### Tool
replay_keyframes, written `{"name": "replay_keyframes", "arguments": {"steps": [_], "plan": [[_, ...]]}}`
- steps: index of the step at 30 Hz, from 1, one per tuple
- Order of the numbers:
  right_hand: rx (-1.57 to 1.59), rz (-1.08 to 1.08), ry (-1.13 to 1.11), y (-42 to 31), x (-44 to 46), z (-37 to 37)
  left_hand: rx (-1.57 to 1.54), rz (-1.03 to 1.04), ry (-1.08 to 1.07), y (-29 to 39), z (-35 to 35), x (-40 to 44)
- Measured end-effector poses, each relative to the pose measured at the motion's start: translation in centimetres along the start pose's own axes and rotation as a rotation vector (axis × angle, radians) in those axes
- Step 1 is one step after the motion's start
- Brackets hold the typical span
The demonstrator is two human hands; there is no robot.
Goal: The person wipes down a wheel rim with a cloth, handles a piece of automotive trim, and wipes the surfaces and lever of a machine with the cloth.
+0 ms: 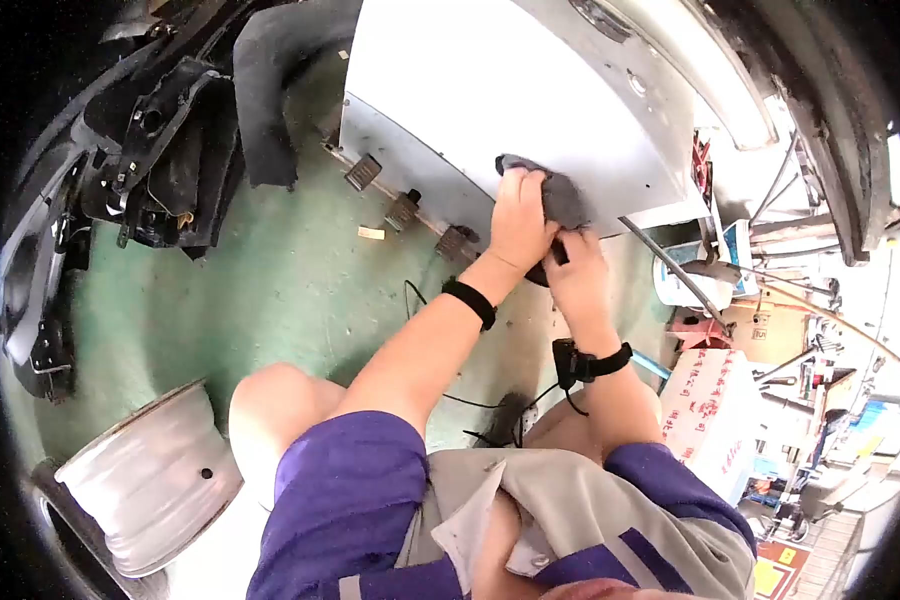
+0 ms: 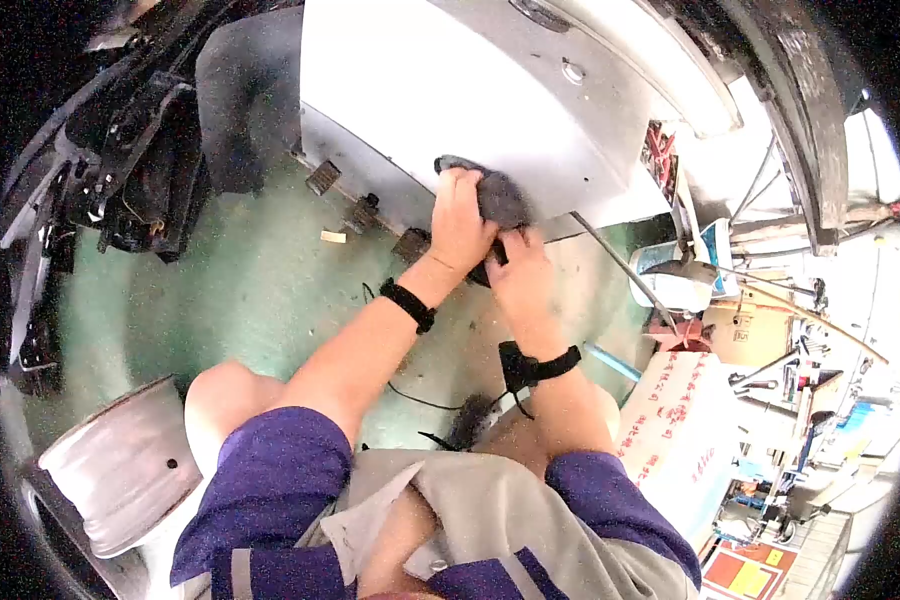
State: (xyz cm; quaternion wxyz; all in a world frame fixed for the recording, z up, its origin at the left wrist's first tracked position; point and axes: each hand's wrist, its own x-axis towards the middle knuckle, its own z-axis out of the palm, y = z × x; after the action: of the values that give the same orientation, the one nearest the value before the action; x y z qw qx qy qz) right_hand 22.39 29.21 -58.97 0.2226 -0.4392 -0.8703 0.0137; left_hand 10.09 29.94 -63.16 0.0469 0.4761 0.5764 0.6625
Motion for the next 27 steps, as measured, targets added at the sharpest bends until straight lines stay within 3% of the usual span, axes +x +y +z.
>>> {"name": "replay_keyframes", "arguments": {"steps": [5, 7, 9, 15, 19, 21, 22, 27], "plan": [[-0.122, -0.181, 0.421, -3.2, 4.4, -7.7, -0.175, 0.241, 0.085, 5.8, -2.7, 8.3], [-0.020, -0.054, 0.429, -4.2, 5.0, -9.1, -0.185, 0.285, 0.120, 7.0, -2.4, 9.2], [-0.128, -0.118, 0.390, -2.8, 5.0, -8.9, -0.161, 0.377, 0.138, 7.0, -1.2, 8.5], [0.003, 0.077, 0.169, 0.9, 0.7, -4.6, -0.069, 0.401, -0.110, 4.9, 0.2, 3.4], [-0.013, -0.080, 0.358, 0.8, 2.0, -6.3, -0.141, 0.354, -0.108, 6.7, -0.6, 5.4], [-0.055, -0.146, 0.428, -0.1, 3.4, -8.5, -0.152, 0.401, 0.087, 8.0, -0.3, 6.9], [0.170, 0.052, 0.465, -0.9, 3.5, -8.3, -0.140, 0.397, 0.094, 8.0, 0.3, 6.7], [0.353, 0.235, 0.387, 2.7, 1.1, -4.1, -0.021, 0.475, -0.083, 6.6, 1.4, 4.0]]}}
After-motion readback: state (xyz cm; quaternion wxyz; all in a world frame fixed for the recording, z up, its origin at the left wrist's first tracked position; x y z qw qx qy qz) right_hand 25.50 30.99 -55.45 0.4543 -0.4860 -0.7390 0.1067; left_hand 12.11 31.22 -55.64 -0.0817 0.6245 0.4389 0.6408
